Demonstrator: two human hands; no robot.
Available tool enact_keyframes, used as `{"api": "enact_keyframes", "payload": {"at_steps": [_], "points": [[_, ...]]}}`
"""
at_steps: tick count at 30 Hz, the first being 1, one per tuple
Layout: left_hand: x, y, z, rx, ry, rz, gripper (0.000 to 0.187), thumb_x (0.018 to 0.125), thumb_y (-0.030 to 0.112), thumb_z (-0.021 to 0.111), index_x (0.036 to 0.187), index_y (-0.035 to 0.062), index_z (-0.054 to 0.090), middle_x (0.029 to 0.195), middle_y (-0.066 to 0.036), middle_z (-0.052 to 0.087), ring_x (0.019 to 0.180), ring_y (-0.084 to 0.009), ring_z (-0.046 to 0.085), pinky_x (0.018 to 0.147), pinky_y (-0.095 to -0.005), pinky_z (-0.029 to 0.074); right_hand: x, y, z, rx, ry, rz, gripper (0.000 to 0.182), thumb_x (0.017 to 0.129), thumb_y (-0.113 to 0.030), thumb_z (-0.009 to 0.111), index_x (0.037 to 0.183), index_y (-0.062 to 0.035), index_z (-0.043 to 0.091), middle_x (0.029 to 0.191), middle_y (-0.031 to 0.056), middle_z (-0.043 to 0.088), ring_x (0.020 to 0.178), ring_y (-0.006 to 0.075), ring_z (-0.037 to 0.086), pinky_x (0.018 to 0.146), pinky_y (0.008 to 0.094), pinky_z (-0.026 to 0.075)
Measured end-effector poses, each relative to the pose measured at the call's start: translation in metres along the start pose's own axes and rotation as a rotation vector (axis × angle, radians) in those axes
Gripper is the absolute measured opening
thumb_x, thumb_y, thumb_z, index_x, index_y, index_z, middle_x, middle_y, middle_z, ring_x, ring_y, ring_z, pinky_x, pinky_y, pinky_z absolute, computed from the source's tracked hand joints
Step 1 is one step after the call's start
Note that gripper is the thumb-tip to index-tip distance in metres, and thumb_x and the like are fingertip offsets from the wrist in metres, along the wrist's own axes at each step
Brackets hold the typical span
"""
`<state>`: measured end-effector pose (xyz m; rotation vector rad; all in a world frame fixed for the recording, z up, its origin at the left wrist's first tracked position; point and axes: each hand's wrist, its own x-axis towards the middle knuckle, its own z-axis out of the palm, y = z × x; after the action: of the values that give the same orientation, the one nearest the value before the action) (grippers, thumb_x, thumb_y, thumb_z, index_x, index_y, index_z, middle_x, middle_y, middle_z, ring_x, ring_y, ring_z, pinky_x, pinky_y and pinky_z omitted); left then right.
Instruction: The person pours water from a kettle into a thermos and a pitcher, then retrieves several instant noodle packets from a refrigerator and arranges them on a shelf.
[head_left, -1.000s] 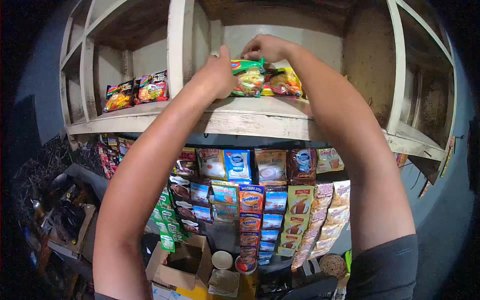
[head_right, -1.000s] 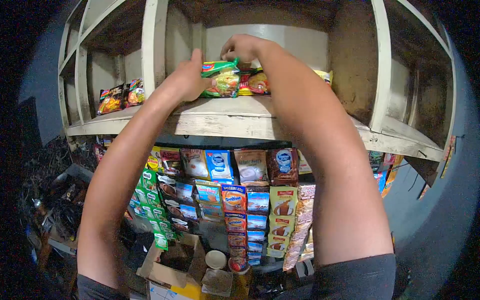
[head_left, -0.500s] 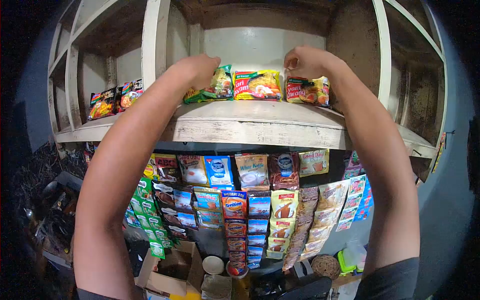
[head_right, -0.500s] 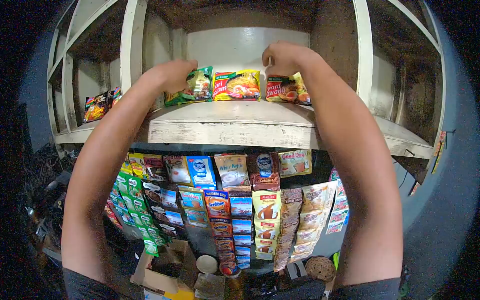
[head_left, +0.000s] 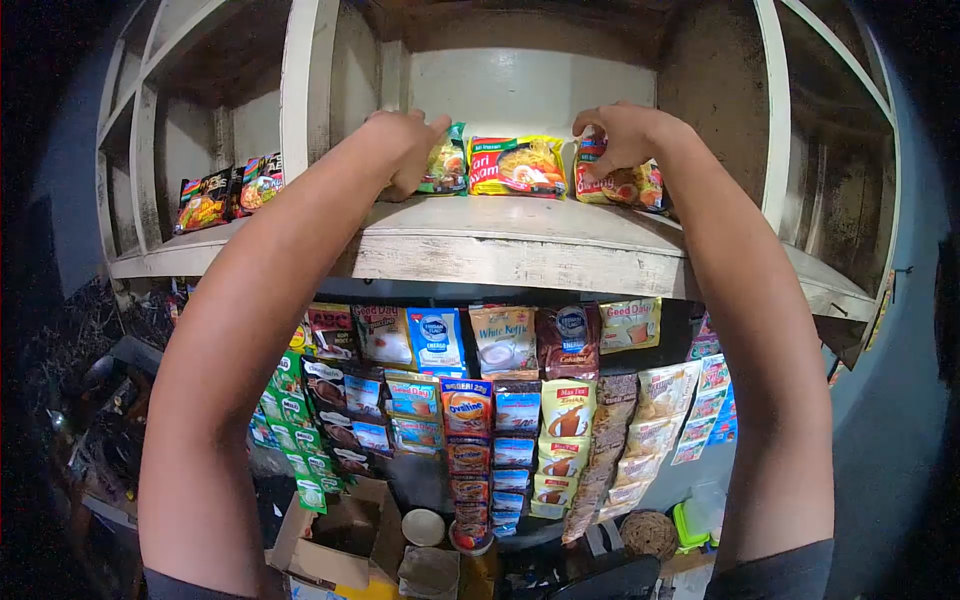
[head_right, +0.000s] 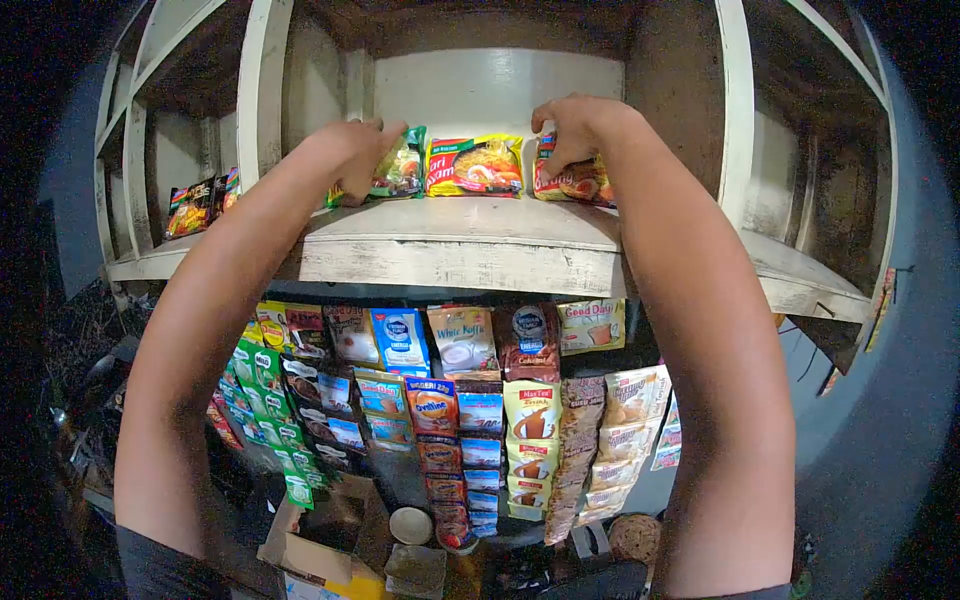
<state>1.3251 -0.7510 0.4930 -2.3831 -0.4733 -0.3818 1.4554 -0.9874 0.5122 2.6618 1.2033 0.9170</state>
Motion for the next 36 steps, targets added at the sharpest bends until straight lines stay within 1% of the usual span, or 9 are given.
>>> {"api": "enact_keyframes", "payload": {"at_steps": [9, 15, 17, 21, 23, 27, 30, 33, 36], "points": [[0.012, -0.012, -0.007, -0.093, 0.000, 0.117, 0.125, 0.043, 0.007, 0.085, 0.146, 0.0104, 0.016, 0.127, -0.021, 0.053, 0.109, -0.0379, 0.059, 0.080, -0.0435, 0.054, 0.000, 0.006, 0.004, 0.054, -0.004, 0.027, 0.065, 0.066, -0.035, 0.082, 0.123, -0.0129, 0.059, 0.114, 0.0155, 0.066, 0.105, 0.0301, 0.063, 0.091, 0.0390, 0.050], [0.024, -0.018, -0.010, -0.227, -0.165, 0.103, 0.115, 0.051, 0.016, 0.082, 0.144, 0.0052, 0.015, 0.119, -0.021, 0.059, 0.102, -0.0380, 0.061, 0.080, -0.0436, 0.052, 0.002, 0.007, 0.005, 0.077, -0.007, 0.046, 0.065, 0.066, -0.035, 0.082, 0.123, -0.0134, 0.059, 0.115, 0.0148, 0.066, 0.105, 0.0304, 0.063, 0.091, 0.0392, 0.051], [0.022, -0.016, -0.019, -0.519, -0.162, -0.055, 0.097, 0.057, 0.025, 0.076, 0.140, 0.0000, 0.031, 0.116, -0.021, 0.061, 0.101, -0.0368, 0.062, 0.080, -0.0433, 0.051, 0.002, 0.009, 0.006, 0.099, -0.015, 0.067, 0.066, 0.066, -0.035, 0.082, 0.124, -0.0131, 0.058, 0.115, 0.0147, 0.066, 0.105, 0.0305, 0.063, 0.090, 0.0392, 0.051], [0.037, -0.019, -0.010, -0.411, -0.145, 0.041, 0.076, 0.060, 0.026, 0.070, 0.127, -0.0030, 0.051, 0.115, -0.021, 0.062, 0.100, -0.0358, 0.062, 0.080, -0.0426, 0.051, 0.005, 0.012, 0.010, 0.088, -0.015, 0.021, 0.070, 0.064, -0.035, 0.083, 0.125, -0.0119, 0.058, 0.114, 0.0155, 0.066, 0.104, 0.0311, 0.063, 0.090, 0.0391, 0.051], [0.043, -0.018, -0.009, -0.385, -0.142, 0.022, 0.058, 0.061, 0.017, 0.065, 0.115, -0.0045, 0.061, 0.115, -0.022, 0.063, 0.098, -0.0352, 0.062, 0.081, -0.0433, 0.050, 0.004, 0.012, 0.009, 0.080, -0.007, 0.031, 0.070, 0.064, -0.035, 0.084, 0.125, -0.0115, 0.057, 0.113, 0.0157, 0.066, 0.104, 0.0313, 0.064, 0.089, 0.0391, 0.051], [0.040, -0.020, -0.011, -0.481, -0.080, 0.064, 0.060, 0.061, 0.010, 0.060, 0.119, -0.0020, 0.059, 0.114, -0.021, 0.063, 0.098, -0.0349, 0.062, 0.081, -0.0444, 0.050, 0.003, 0.011, 0.009, 0.108, -0.014, 0.038, 0.069, 0.065, -0.035, 0.083, 0.125, -0.0116, 0.058, 0.113, 0.0161, 0.066, 0.103, 0.0314, 0.064, 0.089, 0.0391, 0.051], [0.041, -0.022, -0.014, -0.612, -0.141, 0.064, 0.067, 0.060, 0.002, 0.059, 0.127, 0.0024, 0.054, 0.107, -0.018, 0.065, 0.093, -0.0258, 0.062, 0.079, -0.0384, 0.050, 0.003, 0.011, 0.007, 0.103, -0.023, 0.033, 0.068, 0.066, -0.035, 0.083, 0.125, -0.0116, 0.058, 0.114, 0.0161, 0.066, 0.103, 0.0312, 0.064, 0.090, 0.0390, 0.051], [0.045, -0.023, -0.011, -0.563, -0.158, 0.081, 0.066, 0.063, 0.004, 0.055, 0.129, 0.0065, 0.056, 0.122, -0.020, 0.061, 0.109, -0.0362, 0.059, 0.086, -0.0429, 0.050, 0.004, 0.010, 0.007, 0.090, -0.023, 0.036, 0.068, 0.066, -0.035, 0.082, 0.125, -0.0115, 0.058, 0.114, 0.0162, 0.066, 0.103, 0.0311, 0.064, 0.090, 0.0390, 0.051], [0.035, -0.020, -0.007, -0.322, 0.109, 0.074, 0.072, 0.060, 0.003, 0.061, 0.131, 0.0057, 0.050, 0.112, -0.021, 0.064, 0.102, -0.0336, 0.062, 0.084, -0.0414, 0.051, 0.005, 0.011, 0.009, 0.088, -0.012, 0.044, 0.068, 0.066, -0.035, 0.082, 0.124, -0.0110, 0.058, 0.114, 0.0164, 0.066, 0.103, 0.0313, 0.064, 0.089, 0.0391, 0.051]]}}
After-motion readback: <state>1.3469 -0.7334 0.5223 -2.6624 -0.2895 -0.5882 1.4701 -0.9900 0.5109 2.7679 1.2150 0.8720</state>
